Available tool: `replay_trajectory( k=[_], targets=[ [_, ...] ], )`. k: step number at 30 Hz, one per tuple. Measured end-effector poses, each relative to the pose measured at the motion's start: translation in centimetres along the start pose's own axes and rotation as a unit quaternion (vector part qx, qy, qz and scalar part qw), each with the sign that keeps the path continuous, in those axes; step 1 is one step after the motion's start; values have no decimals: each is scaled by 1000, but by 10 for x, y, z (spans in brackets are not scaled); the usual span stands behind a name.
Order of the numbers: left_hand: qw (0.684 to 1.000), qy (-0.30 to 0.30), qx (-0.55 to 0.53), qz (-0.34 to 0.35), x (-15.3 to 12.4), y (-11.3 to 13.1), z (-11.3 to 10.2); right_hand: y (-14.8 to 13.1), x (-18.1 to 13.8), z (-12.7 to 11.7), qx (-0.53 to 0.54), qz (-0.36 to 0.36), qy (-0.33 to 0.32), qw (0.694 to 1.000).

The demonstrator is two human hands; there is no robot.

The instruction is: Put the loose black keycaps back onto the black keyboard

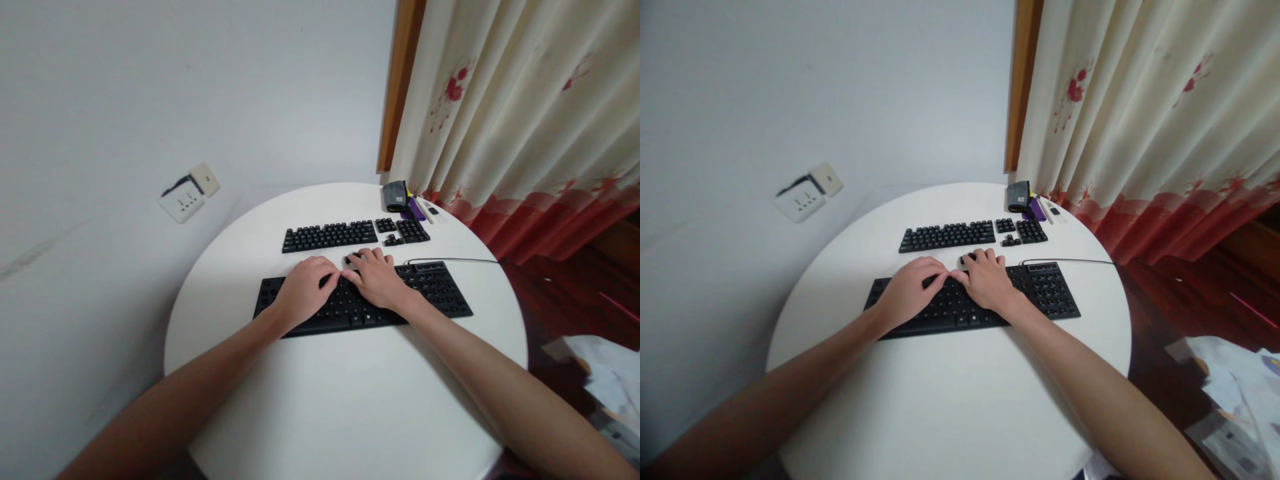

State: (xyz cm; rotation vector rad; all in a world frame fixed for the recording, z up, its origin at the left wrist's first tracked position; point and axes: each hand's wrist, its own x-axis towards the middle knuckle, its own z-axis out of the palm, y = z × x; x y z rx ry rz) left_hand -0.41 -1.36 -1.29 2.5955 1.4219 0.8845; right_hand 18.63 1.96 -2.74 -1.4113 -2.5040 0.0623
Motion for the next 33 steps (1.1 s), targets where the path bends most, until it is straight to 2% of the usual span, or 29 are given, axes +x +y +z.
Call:
replay_trajectory(
  k=[4,11,17,20,25,30,33],
  targets=[
    [999,13,19,-30,1,-17,6,-13,-7,-3,18,-38,1,999],
    [1000,-22,4,-20,1,-25,13,-2,2,-6,76,-1,45,996],
    [997,-70,21,-12,-3,-26,19,4,8,1,125,-55,7,991],
    [996,-81,21,-20,-4,-26,21,4,8,4,133,-57,-2,990],
    [998,-52,-23,-10,1,-25,17,9,12,7,157,-45,7,987],
    [997,19,-78,-13,5,-19,7,20,17,6,208,-42,65,975],
    [995,38,-93,-24,4,-11,2,27,16,0,241,-28,91,966]
  ],
)
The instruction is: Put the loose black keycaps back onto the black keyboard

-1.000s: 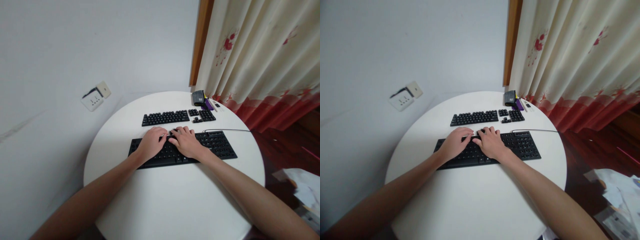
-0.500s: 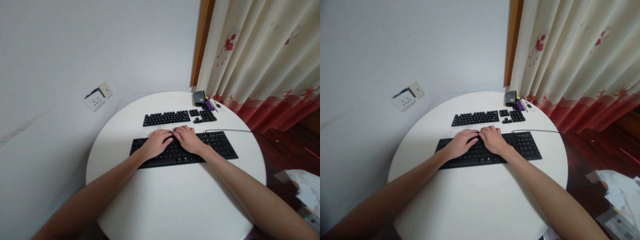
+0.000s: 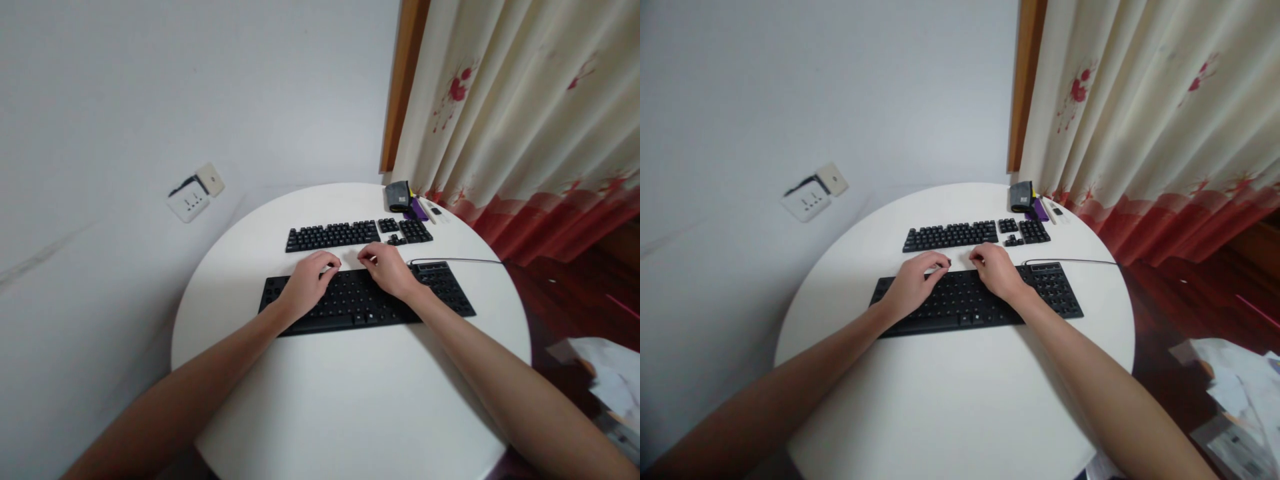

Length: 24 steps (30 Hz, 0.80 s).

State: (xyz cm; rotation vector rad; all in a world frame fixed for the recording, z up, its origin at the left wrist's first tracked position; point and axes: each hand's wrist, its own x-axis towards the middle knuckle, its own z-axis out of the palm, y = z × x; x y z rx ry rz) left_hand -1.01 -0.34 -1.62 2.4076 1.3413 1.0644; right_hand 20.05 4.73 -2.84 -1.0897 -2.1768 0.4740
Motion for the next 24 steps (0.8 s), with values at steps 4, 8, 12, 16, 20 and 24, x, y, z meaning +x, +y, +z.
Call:
replay_trajectory(
  k=[4,8,12,16,20,24],
  targets=[
    [999,2,-32,-30,-4,16,1,0,-2,-13,54,14,25,998],
    [997,-22,-68,10,-12,38,9,0,-3,-23,50,30,35,998],
    [992,-55,-104,46,-20,57,23,3,-2,-28,27,35,21,999],
    [992,-83,-87,45,-24,66,39,4,-2,-29,47,49,9,998],
    [991,-108,-49,64,-24,68,49,3,-3,-32,66,55,22,996],
    [992,-110,-3,67,-24,68,49,4,-2,-34,63,47,41,996]
  ],
)
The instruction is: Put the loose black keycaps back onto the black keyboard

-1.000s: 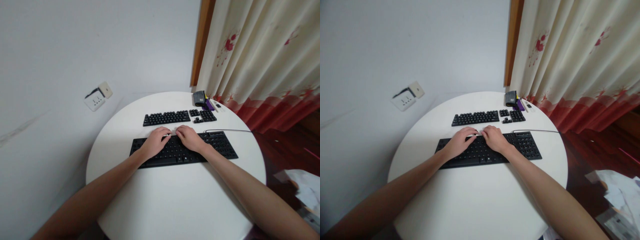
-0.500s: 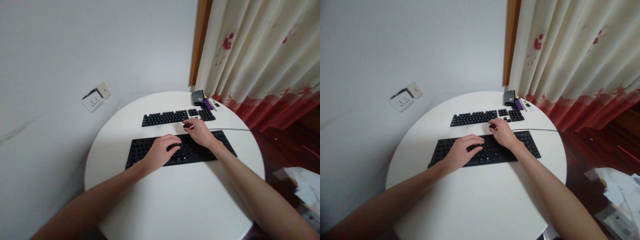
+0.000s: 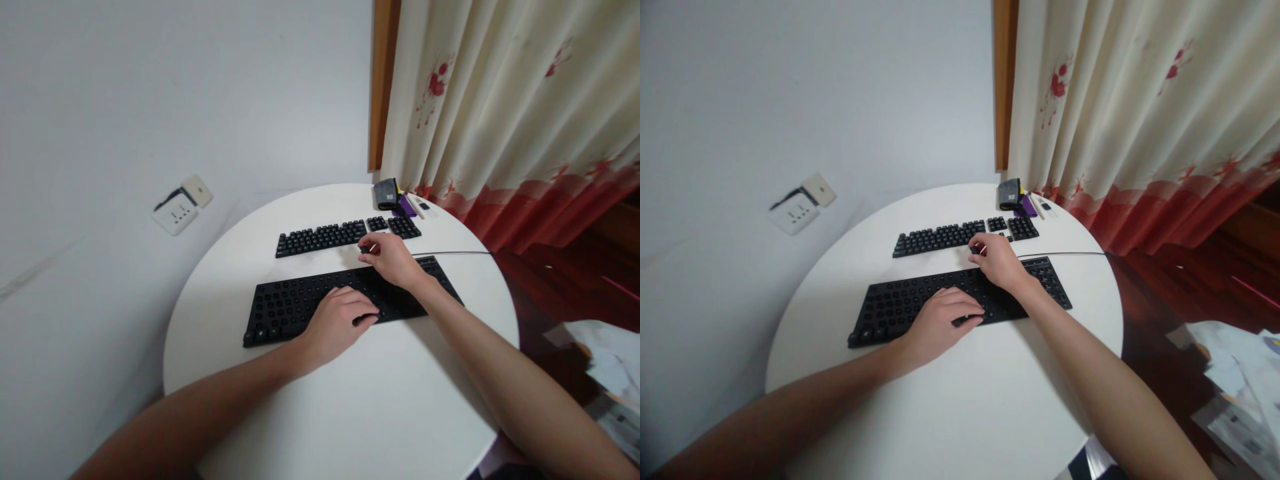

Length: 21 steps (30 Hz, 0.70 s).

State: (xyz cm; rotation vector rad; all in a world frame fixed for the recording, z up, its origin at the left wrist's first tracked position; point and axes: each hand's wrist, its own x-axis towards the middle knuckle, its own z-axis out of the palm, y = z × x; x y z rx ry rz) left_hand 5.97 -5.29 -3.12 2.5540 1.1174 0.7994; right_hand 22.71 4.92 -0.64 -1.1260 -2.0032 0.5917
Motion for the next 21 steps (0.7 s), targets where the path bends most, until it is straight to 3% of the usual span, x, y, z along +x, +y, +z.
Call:
replay_trajectory(
  k=[5,13,21],
  targets=[
    [1000,1,5,4,0,-2,-2,1,1,-3,-1,2,9,1000],
    [1000,5,-3,17,0,-3,-4,1,0,-8,-12,16,-46,999],
    [998,24,-53,-19,-1,-7,3,-7,-8,-32,-15,31,-222,974]
  ],
)
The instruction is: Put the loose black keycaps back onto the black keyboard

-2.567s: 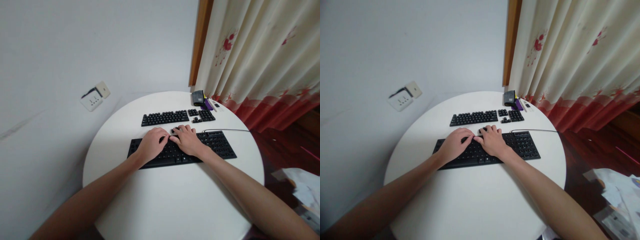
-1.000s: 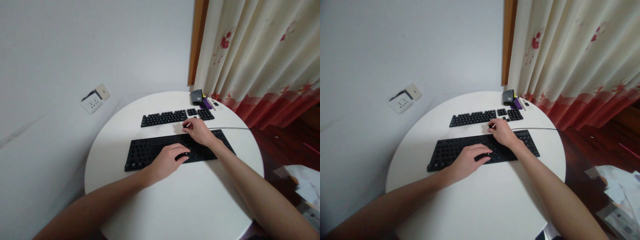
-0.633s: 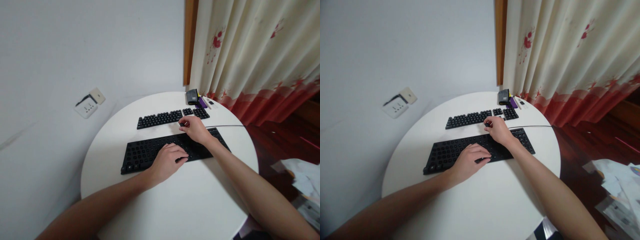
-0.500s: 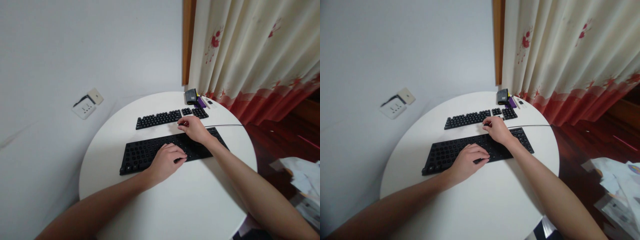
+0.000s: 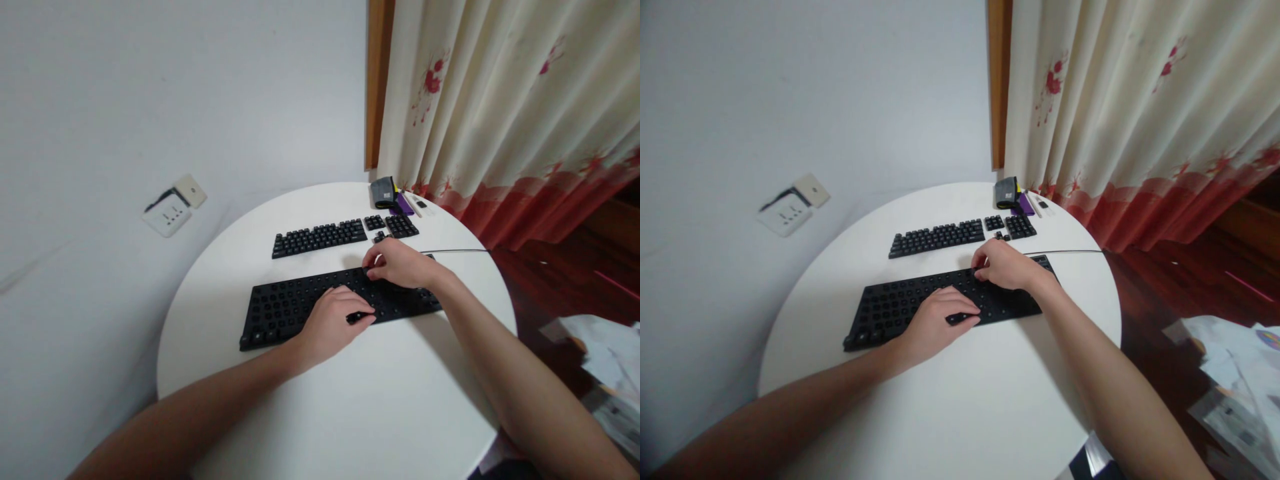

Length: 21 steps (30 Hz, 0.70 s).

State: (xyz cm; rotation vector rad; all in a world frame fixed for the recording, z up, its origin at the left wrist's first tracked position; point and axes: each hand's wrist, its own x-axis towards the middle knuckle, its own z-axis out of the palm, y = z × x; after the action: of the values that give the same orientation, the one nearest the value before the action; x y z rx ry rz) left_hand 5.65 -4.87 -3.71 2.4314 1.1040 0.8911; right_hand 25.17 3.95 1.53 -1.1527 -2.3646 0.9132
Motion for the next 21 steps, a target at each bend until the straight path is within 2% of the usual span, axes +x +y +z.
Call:
replay_trajectory(
  k=[5,10,12,21],
  targets=[
    [1000,-2,-17,2,0,-2,0,-8,-12,-10,-9,20,-177,984],
    [1000,-6,17,16,0,2,-1,-10,-14,-6,-15,26,-272,962],
    [999,-7,31,22,0,3,-2,-10,-13,-3,-29,37,-285,957],
    [999,-6,30,12,-1,2,-1,-23,-17,1,-112,30,-266,957]
  ],
)
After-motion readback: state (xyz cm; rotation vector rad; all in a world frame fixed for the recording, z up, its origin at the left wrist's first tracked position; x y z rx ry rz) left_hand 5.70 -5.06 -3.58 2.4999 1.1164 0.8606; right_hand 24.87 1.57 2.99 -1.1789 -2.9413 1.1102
